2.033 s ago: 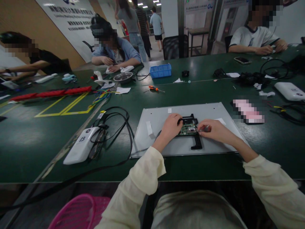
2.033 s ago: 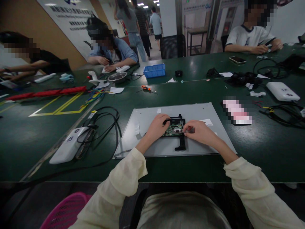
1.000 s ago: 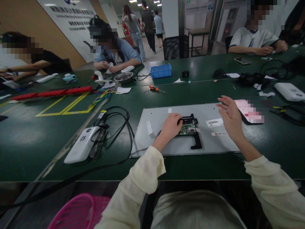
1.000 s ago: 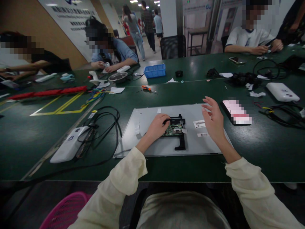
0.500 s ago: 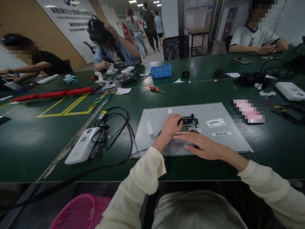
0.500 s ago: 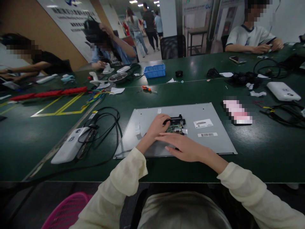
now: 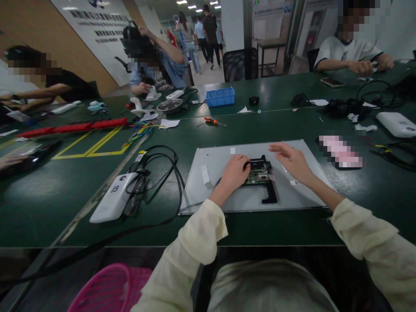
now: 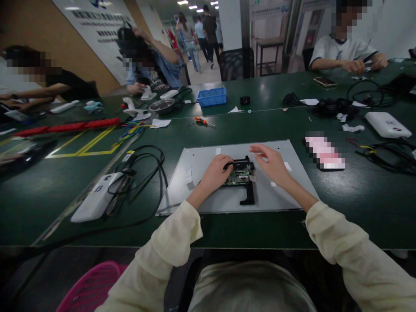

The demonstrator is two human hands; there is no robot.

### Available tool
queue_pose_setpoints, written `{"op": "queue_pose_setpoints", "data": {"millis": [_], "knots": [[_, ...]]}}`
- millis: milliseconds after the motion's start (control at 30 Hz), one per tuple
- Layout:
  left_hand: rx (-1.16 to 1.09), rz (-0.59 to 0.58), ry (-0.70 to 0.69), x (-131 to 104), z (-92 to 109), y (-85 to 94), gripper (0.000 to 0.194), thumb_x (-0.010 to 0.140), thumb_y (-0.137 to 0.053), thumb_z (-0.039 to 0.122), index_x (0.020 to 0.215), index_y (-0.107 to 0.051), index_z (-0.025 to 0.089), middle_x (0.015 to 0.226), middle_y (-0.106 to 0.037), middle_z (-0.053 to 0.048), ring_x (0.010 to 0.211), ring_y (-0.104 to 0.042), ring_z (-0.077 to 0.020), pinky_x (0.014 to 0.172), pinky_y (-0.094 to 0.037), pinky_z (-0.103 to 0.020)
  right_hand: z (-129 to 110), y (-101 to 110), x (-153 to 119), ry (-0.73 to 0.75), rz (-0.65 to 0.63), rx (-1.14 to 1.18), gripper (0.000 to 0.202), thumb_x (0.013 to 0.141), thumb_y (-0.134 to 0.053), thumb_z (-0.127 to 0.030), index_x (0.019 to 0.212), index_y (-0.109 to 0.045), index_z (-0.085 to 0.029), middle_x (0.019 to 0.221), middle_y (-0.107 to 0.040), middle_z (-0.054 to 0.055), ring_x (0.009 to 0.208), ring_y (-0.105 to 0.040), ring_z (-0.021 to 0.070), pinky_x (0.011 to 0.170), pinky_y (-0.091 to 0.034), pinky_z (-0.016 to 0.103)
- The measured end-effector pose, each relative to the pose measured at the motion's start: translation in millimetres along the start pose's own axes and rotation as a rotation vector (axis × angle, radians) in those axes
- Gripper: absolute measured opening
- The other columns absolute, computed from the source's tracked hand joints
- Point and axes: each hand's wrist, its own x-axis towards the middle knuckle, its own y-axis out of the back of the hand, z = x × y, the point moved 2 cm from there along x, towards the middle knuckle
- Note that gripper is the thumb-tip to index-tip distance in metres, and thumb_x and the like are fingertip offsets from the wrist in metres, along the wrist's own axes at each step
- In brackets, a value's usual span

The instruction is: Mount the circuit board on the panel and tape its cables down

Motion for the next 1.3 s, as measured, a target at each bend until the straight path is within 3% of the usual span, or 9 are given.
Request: {"op": "queue_pose_setpoints", "data": {"millis": [100,167,333,500,667,800,967,1300], "knots": [[-0.009,-0.013,0.023,0.6,1.1,0.4,0.02,0.089,-0.047,0.016,0.1,-0.064,0.017,0.106,-0.064,-0.007,0.106,-0.056,-0.0202,0.1,-0.044,-0.037,23.6,10.6,8.0,-0.083,0.162,0.037,0.034,0.084,-0.054,-0.025,0.118,-0.06,-0.025,0.11,-0.068,0.007,0.105,-0.063,0.0209,0.095,-0.048,0.043],[-0.015,-0.01,0.034,0.6,1.8,1.3,0.02,0.089,-0.047,0.016,0.1,-0.063,0.017,0.107,-0.064,-0.007,0.107,-0.056,-0.0204,0.1,-0.044,-0.037,33.4,10.4,8.0,-0.114,0.184,0.053,0.036,0.083,-0.055,-0.026,0.119,-0.059,-0.025,0.109,-0.067,0.007,0.104,-0.062,0.0209,0.094,-0.048,0.043],[-0.051,0.054,0.041,3.7,-2.3,7.4,0.019,0.09,-0.047,0.018,0.101,-0.062,0.018,0.108,-0.063,-0.007,0.105,-0.058,-0.0203,0.098,-0.045,-0.036,40.6,-3.4,-0.1,-0.13,0.117,0.034,0.033,0.084,-0.053,-0.029,0.116,-0.06,-0.023,0.108,-0.067,0.009,0.104,-0.062,0.0211,0.094,-0.049,0.043],[-0.01,0.144,0.102,21.7,-20.2,15.7,0.026,0.085,-0.045,0.008,0.103,-0.062,0.016,0.11,-0.063,-0.008,0.107,-0.057,-0.0205,0.1,-0.043,-0.035,39.1,-11.4,-5.8,-0.105,0.072,-0.008,0.032,0.085,-0.05,-0.025,0.115,-0.059,-0.02,0.106,-0.069,0.01,0.101,-0.065,0.0214,0.094,-0.048,0.042],[0.031,0.103,0.246,49.9,-43.6,12.1,0.036,0.078,-0.048,0.004,0.109,-0.061,0.015,0.115,-0.058,-0.01,0.107,-0.056,-0.0217,0.1,-0.043,-0.037,40.7,-11.8,-6.7,-0.099,0.032,-0.076,0.034,0.084,-0.049,-0.021,0.116,-0.059,-0.02,0.107,-0.07,0.009,0.099,-0.065,0.0206,0.093,-0.049,0.041],[0.016,0.068,0.329,62.1,-62.7,3.3,0.036,0.071,-0.051,0.001,0.102,-0.063,0.016,0.102,-0.058,-0.008,0.099,-0.057,-0.0203,0.093,-0.046,-0.033,43.2,-13.0,-6.7,-0.096,-0.006,-0.137,0.035,0.083,-0.049,-0.02,0.118,-0.058,-0.02,0.108,-0.069,0.009,0.099,-0.065,0.0205,0.091,-0.049,0.04],[0.022,0.079,0.363,60.4,-74.7,0.4,0.036,0.073,-0.05,0.002,0.103,-0.062,0.017,0.102,-0.054,-0.007,0.097,-0.056,-0.0186,0.093,-0.045,-0.031,46.5,-15.4,-6.6,-0.059,-0.028,-0.16,0.037,0.083,-0.05,-0.018,0.118,-0.058,-0.021,0.109,-0.069,0.009,0.1,-0.064,0.0207,0.092,-0.049,0.04],[0.068,0.042,0.394,54.9,-73.9,11.0,0.024,0.075,-0.052,0.006,0.093,-0.064,0.016,0.09,-0.062,-0.007,0.088,-0.058,-0.0196,0.085,-0.044,-0.03,49.8,-16.1,-7.3,-0.037,-0.024,-0.172,0.038,0.082,-0.051,-0.018,0.119,-0.059,-0.022,0.108,-0.069,0.007,0.099,-0.065,0.0211,0.092,-0.049,0.041]]}}
